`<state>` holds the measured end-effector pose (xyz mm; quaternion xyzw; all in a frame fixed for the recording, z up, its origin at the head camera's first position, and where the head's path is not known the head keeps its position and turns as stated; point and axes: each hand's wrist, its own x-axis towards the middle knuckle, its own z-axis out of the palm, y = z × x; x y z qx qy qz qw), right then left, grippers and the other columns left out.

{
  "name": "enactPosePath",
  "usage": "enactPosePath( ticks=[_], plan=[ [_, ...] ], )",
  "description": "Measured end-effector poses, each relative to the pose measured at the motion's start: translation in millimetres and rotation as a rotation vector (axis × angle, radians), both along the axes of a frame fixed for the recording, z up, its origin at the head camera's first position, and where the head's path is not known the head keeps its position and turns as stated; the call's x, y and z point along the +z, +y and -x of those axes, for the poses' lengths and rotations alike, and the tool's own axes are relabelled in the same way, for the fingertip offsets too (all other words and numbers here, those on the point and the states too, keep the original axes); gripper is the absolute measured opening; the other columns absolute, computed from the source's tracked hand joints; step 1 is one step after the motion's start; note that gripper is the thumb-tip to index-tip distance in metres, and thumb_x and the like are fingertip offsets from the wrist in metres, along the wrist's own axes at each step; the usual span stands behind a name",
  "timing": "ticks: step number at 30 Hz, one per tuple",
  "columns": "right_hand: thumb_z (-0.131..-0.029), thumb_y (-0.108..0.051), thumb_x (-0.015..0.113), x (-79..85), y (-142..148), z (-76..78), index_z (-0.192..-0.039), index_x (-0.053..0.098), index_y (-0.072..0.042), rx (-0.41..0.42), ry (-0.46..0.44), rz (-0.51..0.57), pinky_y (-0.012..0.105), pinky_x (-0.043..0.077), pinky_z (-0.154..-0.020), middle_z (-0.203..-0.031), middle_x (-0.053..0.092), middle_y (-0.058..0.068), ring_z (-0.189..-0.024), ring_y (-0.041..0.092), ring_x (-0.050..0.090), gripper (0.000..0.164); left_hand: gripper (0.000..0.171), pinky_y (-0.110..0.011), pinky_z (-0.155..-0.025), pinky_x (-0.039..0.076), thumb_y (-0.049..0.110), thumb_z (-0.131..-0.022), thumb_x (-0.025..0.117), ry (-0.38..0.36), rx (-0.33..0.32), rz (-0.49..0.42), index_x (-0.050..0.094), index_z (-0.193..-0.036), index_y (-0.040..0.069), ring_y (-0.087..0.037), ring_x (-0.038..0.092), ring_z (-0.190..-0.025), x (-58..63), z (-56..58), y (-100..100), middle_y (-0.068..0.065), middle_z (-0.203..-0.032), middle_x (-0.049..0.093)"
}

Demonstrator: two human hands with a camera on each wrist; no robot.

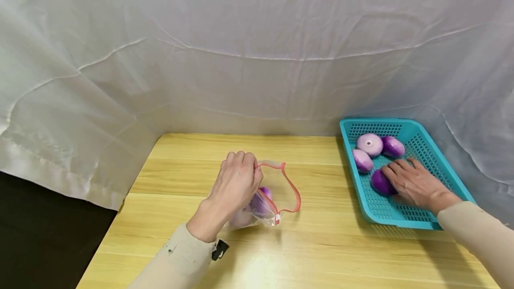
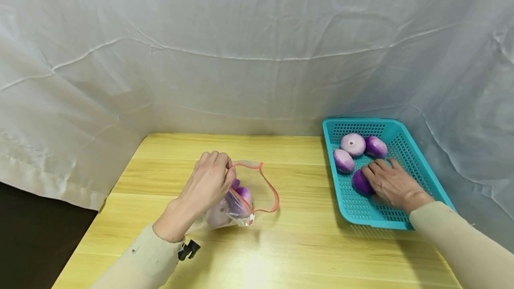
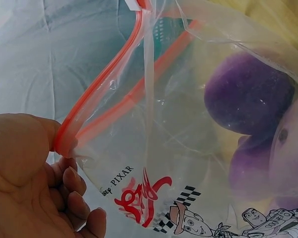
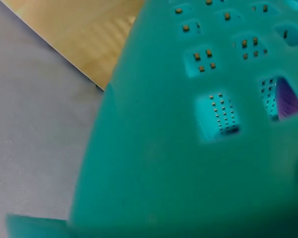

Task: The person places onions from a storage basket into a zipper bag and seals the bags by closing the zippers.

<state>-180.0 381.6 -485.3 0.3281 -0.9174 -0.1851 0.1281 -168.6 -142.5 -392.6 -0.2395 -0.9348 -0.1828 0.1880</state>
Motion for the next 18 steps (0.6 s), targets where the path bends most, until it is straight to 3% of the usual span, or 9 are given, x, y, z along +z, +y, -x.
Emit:
enactPosePath(
  ticks=[4, 11, 18],
  plan=[
    [-0.059, -0.055, 0.094, -1.9, 5.8, 0.8, -0.123, 0.051, -0.004, -0.064, 0.035, -0.005, 0.069, 0.045, -0.092, -0.108, 0.058, 0.023, -0.104, 0.048, 0.054, 0.092, 0.013, -0.033, -0.066, 0.039, 0.014, -0.096, 0.06, -0.008, 0.0, -0.002, 0.057, -0.084, 0.011, -0.022, 0.043, -0.073, 0.2, -0.8, -0.3, 0.0, -0.076, 0.05],
    [-0.063, -0.058, 0.087, -3.4, 14.2, -1.6, -0.116, 0.054, -0.003, -0.166, 0.066, -0.024, 0.072, 0.041, -0.092, -0.101, 0.055, 0.025, -0.098, 0.049, 0.054, 0.084, 0.013, -0.033, -0.066, 0.038, 0.014, -0.096, 0.06, 0.004, 0.0, -0.001, 0.057, -0.084, 0.011, -0.022, 0.043, -0.073, 0.1, -0.9, -0.6, 0.0, -0.076, 0.049],
    [-0.063, -0.063, 0.087, -2.7, 15.8, -4.6, -0.115, 0.056, -0.002, -0.214, 0.059, -0.02, 0.074, 0.038, -0.094, -0.102, 0.057, 0.027, -0.101, 0.05, 0.055, 0.085, 0.015, -0.031, -0.064, 0.033, 0.013, -0.095, 0.062, 0.091, -0.005, 0.038, 0.056, -0.082, 0.011, -0.021, 0.04, -0.07, 0.3, 2.4, -3.3, 0.0, -0.073, 0.045]
  ],
)
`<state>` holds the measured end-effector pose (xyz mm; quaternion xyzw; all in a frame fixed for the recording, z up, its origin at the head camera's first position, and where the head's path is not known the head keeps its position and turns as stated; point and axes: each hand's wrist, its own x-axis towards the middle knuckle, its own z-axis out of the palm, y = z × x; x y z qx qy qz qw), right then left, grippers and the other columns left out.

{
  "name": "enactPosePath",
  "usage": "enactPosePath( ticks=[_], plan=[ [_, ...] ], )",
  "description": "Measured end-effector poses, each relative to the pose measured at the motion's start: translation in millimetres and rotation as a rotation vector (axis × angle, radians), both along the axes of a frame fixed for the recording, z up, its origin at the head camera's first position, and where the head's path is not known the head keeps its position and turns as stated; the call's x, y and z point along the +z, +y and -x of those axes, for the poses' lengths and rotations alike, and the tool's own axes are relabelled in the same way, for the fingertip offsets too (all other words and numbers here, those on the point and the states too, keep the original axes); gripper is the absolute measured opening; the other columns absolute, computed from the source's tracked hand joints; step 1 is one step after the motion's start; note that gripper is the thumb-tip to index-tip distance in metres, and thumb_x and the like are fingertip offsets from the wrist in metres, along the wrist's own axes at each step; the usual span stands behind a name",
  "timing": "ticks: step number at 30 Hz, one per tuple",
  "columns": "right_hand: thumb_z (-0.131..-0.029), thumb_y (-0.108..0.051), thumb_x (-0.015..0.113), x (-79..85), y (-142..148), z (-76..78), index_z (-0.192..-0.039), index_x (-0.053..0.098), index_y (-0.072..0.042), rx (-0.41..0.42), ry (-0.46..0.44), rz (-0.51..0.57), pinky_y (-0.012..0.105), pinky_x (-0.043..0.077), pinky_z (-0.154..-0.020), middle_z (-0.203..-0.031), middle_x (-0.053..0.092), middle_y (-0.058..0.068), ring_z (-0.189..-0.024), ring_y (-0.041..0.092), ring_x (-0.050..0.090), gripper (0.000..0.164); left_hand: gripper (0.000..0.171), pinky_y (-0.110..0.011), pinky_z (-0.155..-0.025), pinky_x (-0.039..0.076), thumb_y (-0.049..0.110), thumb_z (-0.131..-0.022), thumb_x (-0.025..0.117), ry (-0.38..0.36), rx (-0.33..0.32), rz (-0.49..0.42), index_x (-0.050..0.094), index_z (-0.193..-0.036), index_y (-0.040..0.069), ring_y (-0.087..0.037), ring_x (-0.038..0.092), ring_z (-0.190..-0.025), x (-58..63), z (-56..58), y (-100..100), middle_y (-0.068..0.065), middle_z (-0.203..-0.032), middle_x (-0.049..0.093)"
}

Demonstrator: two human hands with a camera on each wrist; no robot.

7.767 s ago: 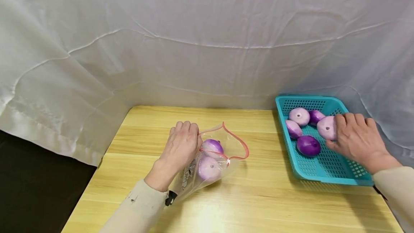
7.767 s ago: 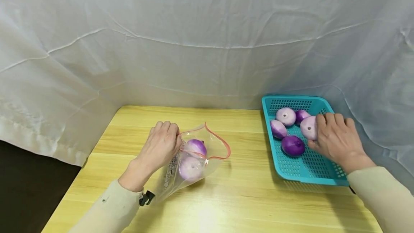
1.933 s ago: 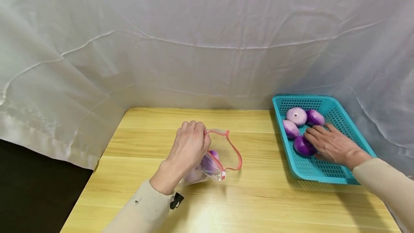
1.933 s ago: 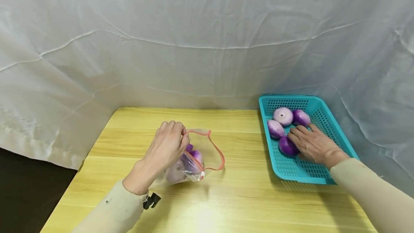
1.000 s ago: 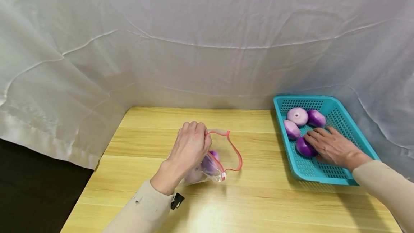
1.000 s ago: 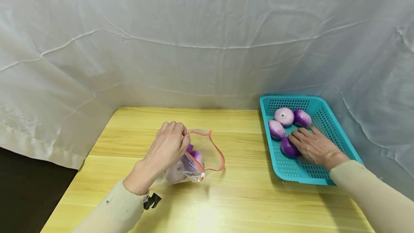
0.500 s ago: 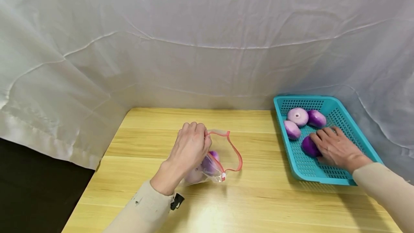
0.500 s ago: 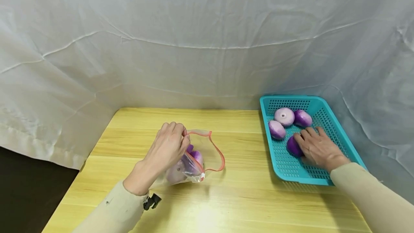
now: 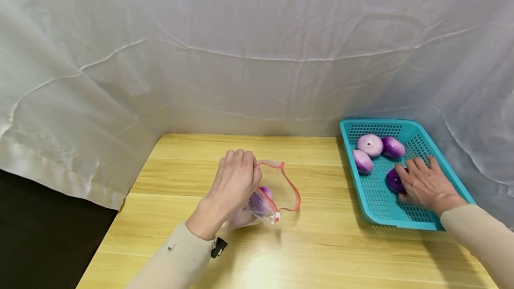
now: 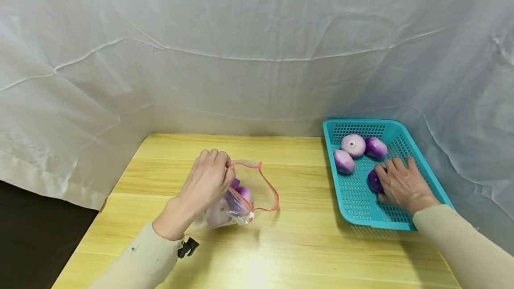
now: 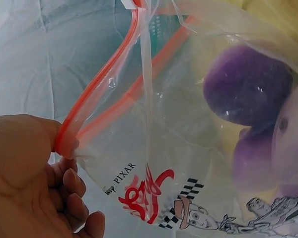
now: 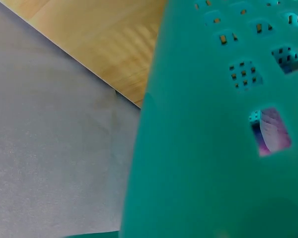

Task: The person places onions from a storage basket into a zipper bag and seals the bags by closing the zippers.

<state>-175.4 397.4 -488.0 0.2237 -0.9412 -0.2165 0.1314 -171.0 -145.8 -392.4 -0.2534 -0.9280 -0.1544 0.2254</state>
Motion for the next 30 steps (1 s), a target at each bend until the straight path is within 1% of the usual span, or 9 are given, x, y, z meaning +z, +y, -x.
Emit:
enactPosePath(
  ticks=[4, 7, 11, 15, 18, 23, 28, 30],
  plan=[
    [-0.062, -0.064, 0.087, 0.1, 0.1, -1.7, -0.115, 0.056, -0.002, -0.009, 0.003, 0.005, 0.074, 0.038, -0.094, -0.102, 0.057, 0.027, -0.101, 0.05, 0.055, 0.087, 0.019, -0.03, -0.062, 0.03, 0.012, -0.094, 0.064, 0.095, -0.031, 0.056, 0.053, -0.079, 0.011, -0.02, 0.037, -0.068, 1.3, 3.6, -2.6, 0.001, -0.072, 0.042],
    [-0.063, -0.064, 0.087, 0.0, -0.1, -2.6, -0.115, 0.056, -0.003, -0.02, 0.002, 0.01, 0.075, 0.038, -0.095, -0.103, 0.058, 0.027, -0.102, 0.05, 0.055, 0.087, 0.021, -0.03, -0.062, 0.028, 0.013, -0.092, 0.067, 0.161, -0.062, 0.117, 0.052, -0.078, 0.011, -0.02, 0.037, -0.068, 2.2, 7.1, -4.8, 0.001, -0.072, 0.04],
    [-0.063, -0.064, 0.086, 0.3, -0.5, -3.4, -0.116, 0.056, -0.002, -0.031, 0.001, 0.019, 0.075, 0.037, -0.097, -0.105, 0.058, 0.028, -0.104, 0.051, 0.055, 0.086, 0.02, -0.03, -0.062, 0.026, 0.014, -0.091, 0.068, 0.208, -0.083, 0.201, 0.052, -0.079, 0.011, -0.021, 0.039, -0.069, 5.3, 10.8, -6.9, 0.001, -0.072, 0.038],
    [-0.066, -0.061, 0.086, 0.8, -0.1, -3.8, -0.116, 0.056, -0.001, -0.045, 0.006, 0.034, 0.076, 0.036, -0.097, -0.107, 0.058, 0.029, -0.104, 0.052, 0.054, 0.084, 0.019, -0.031, -0.063, 0.027, 0.015, -0.092, 0.066, 0.199, -0.088, 0.261, 0.052, -0.08, 0.011, -0.021, 0.04, -0.07, 9.7, 12.0, -7.8, 0.001, -0.073, 0.036],
    [-0.068, -0.059, 0.084, 1.0, -0.7, -4.5, -0.116, 0.055, -0.001, -0.059, 0.011, 0.053, 0.076, 0.035, -0.098, -0.108, 0.058, 0.031, -0.105, 0.053, 0.054, 0.081, 0.018, -0.031, -0.064, 0.027, 0.016, -0.093, 0.065, 0.194, -0.086, 0.277, 0.052, -0.081, 0.011, -0.02, 0.038, -0.07, 10.9, 12.6, -8.7, 0.002, -0.074, 0.034],
    [-0.069, -0.057, 0.083, 4.3, -3.4, -4.9, -0.116, 0.056, 0.001, -0.082, 0.028, 0.085, 0.077, 0.035, -0.099, -0.107, 0.057, 0.032, -0.105, 0.054, 0.053, 0.08, 0.018, -0.032, -0.067, 0.027, 0.016, -0.094, 0.063, 0.194, -0.086, 0.243, 0.051, -0.082, 0.011, -0.019, 0.034, -0.071, 10.5, 13.7, -10.7, 0.002, -0.075, 0.033],
    [-0.067, -0.056, 0.086, 8.7, -5.0, -4.3, -0.117, 0.056, 0.004, -0.112, 0.038, 0.116, 0.077, 0.035, -0.098, -0.107, 0.057, 0.033, -0.106, 0.055, 0.052, 0.083, 0.017, -0.034, -0.067, 0.03, 0.016, -0.096, 0.063, 0.144, -0.074, 0.228, 0.052, -0.084, 0.011, -0.021, 0.038, -0.072, 9.6, 16.3, -11.8, 0.0, -0.076, 0.04],
    [-0.067, -0.055, 0.086, 10.5, -4.8, -3.9, -0.118, 0.057, 0.004, -0.117, 0.043, 0.121, 0.078, 0.034, -0.099, -0.108, 0.058, 0.034, -0.107, 0.056, 0.052, 0.084, 0.017, -0.034, -0.067, 0.031, 0.016, -0.096, 0.063, 0.128, -0.07, 0.226, 0.051, -0.084, 0.011, -0.021, 0.038, -0.072, 10.6, 16.5, -12.0, 0.0, -0.076, 0.04]
  ],
)
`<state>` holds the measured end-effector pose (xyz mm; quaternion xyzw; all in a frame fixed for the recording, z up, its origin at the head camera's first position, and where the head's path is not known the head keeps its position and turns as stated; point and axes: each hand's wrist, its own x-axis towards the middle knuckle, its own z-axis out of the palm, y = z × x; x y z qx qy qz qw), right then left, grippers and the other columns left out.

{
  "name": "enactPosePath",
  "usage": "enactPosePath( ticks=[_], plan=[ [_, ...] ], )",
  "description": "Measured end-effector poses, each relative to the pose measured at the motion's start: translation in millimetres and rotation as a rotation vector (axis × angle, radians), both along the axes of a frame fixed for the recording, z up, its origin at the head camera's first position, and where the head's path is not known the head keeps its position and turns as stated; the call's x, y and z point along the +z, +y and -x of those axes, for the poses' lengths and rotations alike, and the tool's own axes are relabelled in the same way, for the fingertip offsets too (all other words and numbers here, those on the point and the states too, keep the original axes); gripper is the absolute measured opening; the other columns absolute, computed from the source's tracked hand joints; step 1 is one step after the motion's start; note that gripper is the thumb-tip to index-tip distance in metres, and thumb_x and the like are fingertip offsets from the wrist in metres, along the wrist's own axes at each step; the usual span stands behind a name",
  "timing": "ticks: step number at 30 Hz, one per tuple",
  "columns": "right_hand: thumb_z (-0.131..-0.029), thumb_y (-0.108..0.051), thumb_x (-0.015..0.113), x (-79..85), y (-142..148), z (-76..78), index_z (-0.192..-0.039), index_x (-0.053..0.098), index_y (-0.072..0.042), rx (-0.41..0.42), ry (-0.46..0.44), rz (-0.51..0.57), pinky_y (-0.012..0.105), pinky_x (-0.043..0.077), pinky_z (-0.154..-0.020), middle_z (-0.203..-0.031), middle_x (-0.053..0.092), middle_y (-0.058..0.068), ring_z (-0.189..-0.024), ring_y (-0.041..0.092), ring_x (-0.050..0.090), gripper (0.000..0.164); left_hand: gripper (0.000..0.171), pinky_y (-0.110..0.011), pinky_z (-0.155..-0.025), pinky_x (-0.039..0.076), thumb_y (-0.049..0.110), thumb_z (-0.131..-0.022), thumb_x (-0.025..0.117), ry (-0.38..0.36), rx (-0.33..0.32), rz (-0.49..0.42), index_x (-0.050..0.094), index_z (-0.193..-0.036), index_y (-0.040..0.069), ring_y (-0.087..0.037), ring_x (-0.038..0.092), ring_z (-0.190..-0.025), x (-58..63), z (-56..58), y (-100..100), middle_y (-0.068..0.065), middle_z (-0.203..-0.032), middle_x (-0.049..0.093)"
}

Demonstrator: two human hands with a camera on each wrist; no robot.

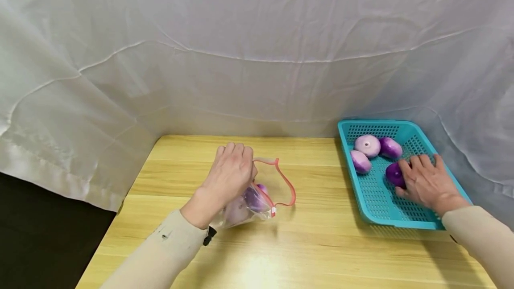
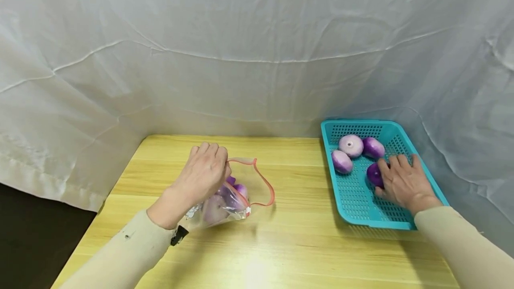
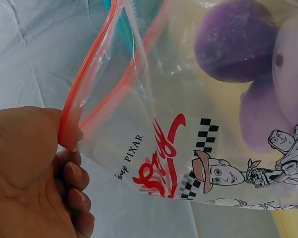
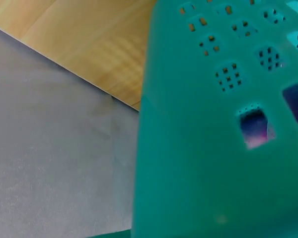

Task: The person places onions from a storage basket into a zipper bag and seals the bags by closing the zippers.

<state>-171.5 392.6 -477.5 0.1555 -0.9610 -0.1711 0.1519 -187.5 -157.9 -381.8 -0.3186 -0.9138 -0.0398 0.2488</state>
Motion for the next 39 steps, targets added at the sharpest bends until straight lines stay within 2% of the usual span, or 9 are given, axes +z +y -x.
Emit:
enactPosePath(
  ticks=[8, 11, 13, 15, 17, 19, 29, 33, 39],
  plan=[
    [-0.064, -0.053, 0.088, 7.5, 1.9, 0.1, -0.116, 0.055, 0.005, 0.003, 0.031, 0.032, 0.076, 0.034, -0.095, -0.099, 0.056, 0.03, -0.099, 0.053, 0.051, 0.085, 0.021, -0.031, -0.065, 0.027, 0.013, -0.093, 0.066, 0.035, -0.015, -0.032, 0.049, -0.081, 0.011, -0.02, 0.036, -0.071, 5.0, -2.4, -1.1, 0.003, -0.075, 0.031],
    [-0.069, -0.06, 0.082, 12.4, 0.0, 0.5, -0.114, 0.053, 0.004, -0.008, 0.028, 0.051, 0.075, 0.035, -0.095, -0.096, 0.054, 0.03, -0.097, 0.051, 0.051, 0.083, 0.021, -0.031, -0.065, 0.027, 0.014, -0.094, 0.066, 0.021, -0.01, -0.028, 0.049, -0.081, 0.011, -0.021, 0.037, -0.071, 4.5, -1.5, -1.4, 0.002, -0.074, 0.034],
    [-0.079, -0.077, 0.065, 16.2, -2.1, 1.1, -0.113, 0.052, 0.003, -0.012, 0.034, 0.065, 0.075, 0.035, -0.095, -0.095, 0.054, 0.029, -0.095, 0.051, 0.051, 0.088, 0.02, -0.032, -0.066, 0.028, 0.015, -0.094, 0.065, 0.007, -0.004, -0.026, 0.05, -0.082, 0.011, -0.021, 0.038, -0.071, 4.0, -0.7, -1.4, 0.001, -0.074, 0.038],
    [-0.084, -0.092, 0.036, 20.1, -5.8, 1.9, -0.112, 0.051, 0.003, -0.006, 0.049, 0.086, 0.075, 0.034, -0.096, -0.095, 0.054, 0.029, -0.095, 0.05, 0.05, 0.1, 0.02, -0.033, -0.066, 0.029, 0.015, -0.094, 0.065, 0.004, 0.0, -0.028, 0.05, -0.082, 0.011, -0.022, 0.039, -0.071, 3.8, -0.2, -1.5, 0.0, -0.074, 0.04],
    [-0.083, -0.095, 0.006, 24.0, -10.8, 2.8, -0.112, 0.051, 0.003, 0.009, 0.081, 0.101, 0.075, 0.034, -0.096, -0.095, 0.054, 0.03, -0.095, 0.05, 0.05, 0.111, 0.02, -0.033, -0.065, 0.029, 0.014, -0.093, 0.065, 0.017, -0.005, -0.039, 0.05, -0.081, 0.011, -0.022, 0.039, -0.071, 4.1, -0.3, -1.6, 0.001, -0.074, 0.038],
    [-0.083, -0.09, -0.004, 28.6, -17.6, 3.8, -0.112, 0.051, 0.003, 0.041, 0.129, 0.105, 0.074, 0.035, -0.095, -0.094, 0.053, 0.03, -0.093, 0.05, 0.049, 0.112, 0.02, -0.033, -0.065, 0.028, 0.013, -0.092, 0.066, 0.037, -0.014, -0.054, 0.05, -0.081, 0.011, -0.022, 0.038, -0.071, 4.7, -0.6, -1.8, 0.002, -0.074, 0.035],
    [-0.095, -0.08, 0.02, 60.7, -67.0, 7.7, -0.111, 0.052, 0.008, 0.235, 0.347, 0.158, 0.073, 0.038, -0.092, -0.095, 0.052, 0.034, -0.092, 0.057, 0.049, 0.095, 0.021, -0.03, -0.063, 0.025, 0.01, -0.09, 0.067, 0.071, -0.011, -0.088, 0.049, -0.078, 0.011, -0.019, 0.034, -0.068, 6.8, -0.5, -1.0, 0.003, -0.073, 0.031],
    [-0.095, -0.078, 0.026, 70.3, -90.8, 7.9, -0.111, 0.053, 0.009, 0.28, 0.377, 0.181, 0.07, 0.038, -0.085, -0.096, 0.052, 0.034, -0.09, 0.057, 0.049, 0.093, 0.022, -0.029, -0.063, 0.024, 0.011, -0.09, 0.067, 0.054, 0.003, -0.088, 0.049, -0.077, 0.011, -0.019, 0.033, -0.068, 7.5, -0.2, 0.3, 0.003, -0.072, 0.03],
    [-0.094, -0.076, 0.03, 78.1, -133.0, 3.6, -0.117, 0.055, 0.007, 0.284, 0.357, 0.229, 0.068, 0.038, -0.086, -0.102, 0.054, 0.032, -0.094, 0.054, 0.049, 0.089, 0.025, -0.028, -0.062, 0.021, 0.01, -0.089, 0.068, 0.058, 0.01, -0.105, 0.048, -0.075, 0.012, -0.018, 0.032, -0.066, 7.5, -0.1, 1.6, 0.005, -0.072, 0.026]
  ],
)
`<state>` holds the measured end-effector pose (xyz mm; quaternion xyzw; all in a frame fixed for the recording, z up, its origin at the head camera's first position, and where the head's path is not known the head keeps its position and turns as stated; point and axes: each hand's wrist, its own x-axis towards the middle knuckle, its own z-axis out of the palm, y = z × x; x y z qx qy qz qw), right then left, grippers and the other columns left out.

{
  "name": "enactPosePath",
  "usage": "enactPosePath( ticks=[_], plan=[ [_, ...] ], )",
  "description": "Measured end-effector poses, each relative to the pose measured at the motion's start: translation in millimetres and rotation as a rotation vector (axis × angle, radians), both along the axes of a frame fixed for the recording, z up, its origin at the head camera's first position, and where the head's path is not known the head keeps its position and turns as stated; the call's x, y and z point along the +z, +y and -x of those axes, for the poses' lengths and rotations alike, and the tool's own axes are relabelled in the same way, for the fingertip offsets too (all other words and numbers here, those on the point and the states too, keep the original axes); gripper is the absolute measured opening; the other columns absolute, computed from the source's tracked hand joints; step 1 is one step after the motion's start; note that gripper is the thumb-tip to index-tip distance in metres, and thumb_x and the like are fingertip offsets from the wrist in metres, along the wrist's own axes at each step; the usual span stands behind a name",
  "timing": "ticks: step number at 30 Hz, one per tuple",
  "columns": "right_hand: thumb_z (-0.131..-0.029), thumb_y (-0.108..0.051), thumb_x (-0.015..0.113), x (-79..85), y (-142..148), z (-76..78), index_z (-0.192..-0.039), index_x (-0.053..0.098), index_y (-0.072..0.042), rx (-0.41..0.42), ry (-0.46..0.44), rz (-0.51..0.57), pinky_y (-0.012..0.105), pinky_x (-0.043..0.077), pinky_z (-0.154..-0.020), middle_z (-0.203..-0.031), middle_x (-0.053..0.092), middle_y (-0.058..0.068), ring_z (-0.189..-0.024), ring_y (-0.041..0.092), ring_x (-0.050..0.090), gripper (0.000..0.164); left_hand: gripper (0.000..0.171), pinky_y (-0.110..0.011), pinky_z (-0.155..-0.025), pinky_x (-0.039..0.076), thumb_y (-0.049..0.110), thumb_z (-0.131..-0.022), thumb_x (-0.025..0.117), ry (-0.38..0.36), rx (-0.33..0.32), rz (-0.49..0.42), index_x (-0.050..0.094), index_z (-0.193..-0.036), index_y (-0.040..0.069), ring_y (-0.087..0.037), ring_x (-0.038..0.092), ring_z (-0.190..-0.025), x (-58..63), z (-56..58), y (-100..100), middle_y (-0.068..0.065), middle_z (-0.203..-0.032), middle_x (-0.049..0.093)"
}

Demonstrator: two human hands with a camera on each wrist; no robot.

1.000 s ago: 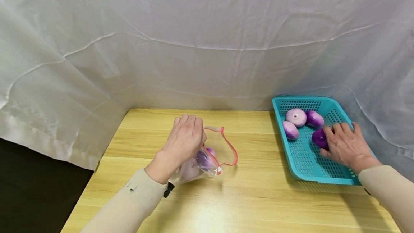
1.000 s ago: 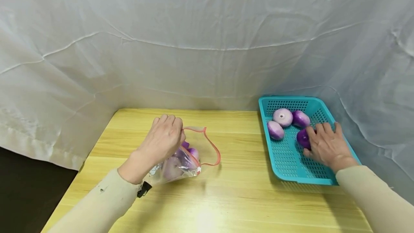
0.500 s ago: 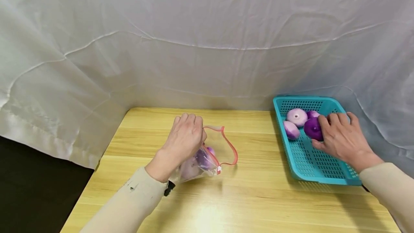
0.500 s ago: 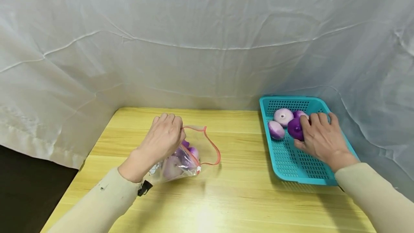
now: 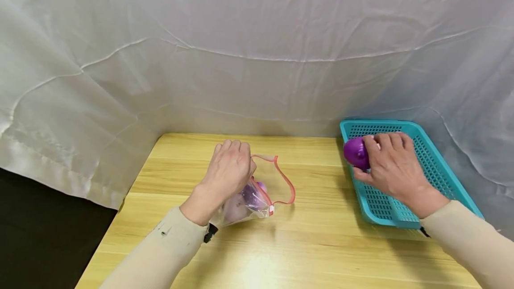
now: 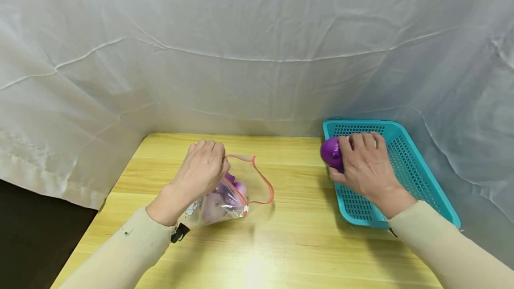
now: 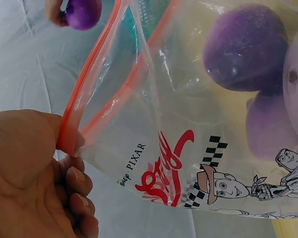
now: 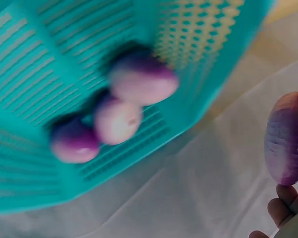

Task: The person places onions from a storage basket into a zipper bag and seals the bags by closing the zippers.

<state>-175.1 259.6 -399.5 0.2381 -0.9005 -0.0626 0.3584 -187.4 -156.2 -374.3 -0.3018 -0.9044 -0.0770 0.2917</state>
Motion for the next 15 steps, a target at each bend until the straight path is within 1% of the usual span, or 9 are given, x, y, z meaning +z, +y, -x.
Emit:
enactPosePath(
  ticks=[3, 6, 8, 10, 12, 15],
  plan=[
    [-0.094, -0.073, 0.032, 0.9, -24.2, -2.4, -0.116, 0.056, 0.006, 0.011, -0.004, 0.013, 0.068, 0.039, -0.086, -0.103, 0.054, 0.031, -0.095, 0.053, 0.049, 0.085, 0.026, -0.028, -0.062, 0.02, 0.009, -0.089, 0.067, 0.014, -0.003, -0.009, 0.047, -0.074, 0.012, -0.018, 0.031, -0.065, 0.2, 0.2, -0.2, 0.005, -0.071, 0.025],
    [-0.091, -0.068, 0.042, 0.3, -51.7, -4.4, -0.117, 0.056, 0.005, 0.037, -0.022, 0.045, 0.066, 0.038, -0.087, -0.104, 0.054, 0.029, -0.096, 0.051, 0.048, 0.078, 0.027, -0.027, -0.061, 0.019, 0.009, -0.089, 0.067, 0.02, 0.002, -0.009, 0.046, -0.073, 0.012, -0.017, 0.03, -0.065, 1.5, 0.5, -0.8, 0.005, -0.071, 0.025],
    [-0.087, -0.064, 0.051, -1.2, -71.3, -5.7, -0.118, 0.057, 0.004, 0.063, -0.037, 0.072, 0.065, 0.039, -0.087, -0.105, 0.054, 0.027, -0.096, 0.05, 0.048, 0.075, 0.027, -0.027, -0.061, 0.019, 0.009, -0.09, 0.067, 0.018, 0.01, -0.006, 0.046, -0.073, 0.012, -0.018, 0.031, -0.064, 3.4, 0.3, -1.5, 0.005, -0.071, 0.025],
    [-0.082, -0.062, 0.058, -2.7, -91.8, -7.8, -0.12, 0.057, 0.002, 0.09, -0.059, 0.089, 0.063, 0.039, -0.088, -0.107, 0.055, 0.025, -0.098, 0.048, 0.049, 0.074, 0.027, -0.027, -0.061, 0.02, 0.009, -0.09, 0.066, 0.005, 0.019, -0.007, 0.046, -0.073, 0.012, -0.018, 0.032, -0.064, 5.1, 0.2, -2.0, 0.005, -0.07, 0.026],
    [-0.079, -0.061, 0.062, -5.0, -112.4, -10.1, -0.121, 0.058, -0.001, 0.118, -0.081, 0.099, 0.061, 0.041, -0.089, -0.108, 0.056, 0.023, -0.099, 0.046, 0.051, 0.073, 0.025, -0.029, -0.06, 0.024, 0.01, -0.091, 0.064, -0.022, 0.028, -0.01, 0.046, -0.074, 0.011, -0.02, 0.035, -0.064, 5.9, 0.8, -2.6, 0.003, -0.069, 0.029],
    [-0.078, -0.061, 0.066, -9.8, -141.1, -14.1, -0.123, 0.059, -0.004, 0.166, -0.115, 0.106, 0.059, 0.043, -0.09, -0.111, 0.057, 0.021, -0.102, 0.044, 0.053, 0.073, 0.023, -0.032, -0.062, 0.032, 0.012, -0.092, 0.063, -0.094, 0.044, -0.026, 0.047, -0.075, 0.011, -0.022, 0.039, -0.066, 6.3, 1.9, -3.1, 0.0, -0.069, 0.037]
  ],
)
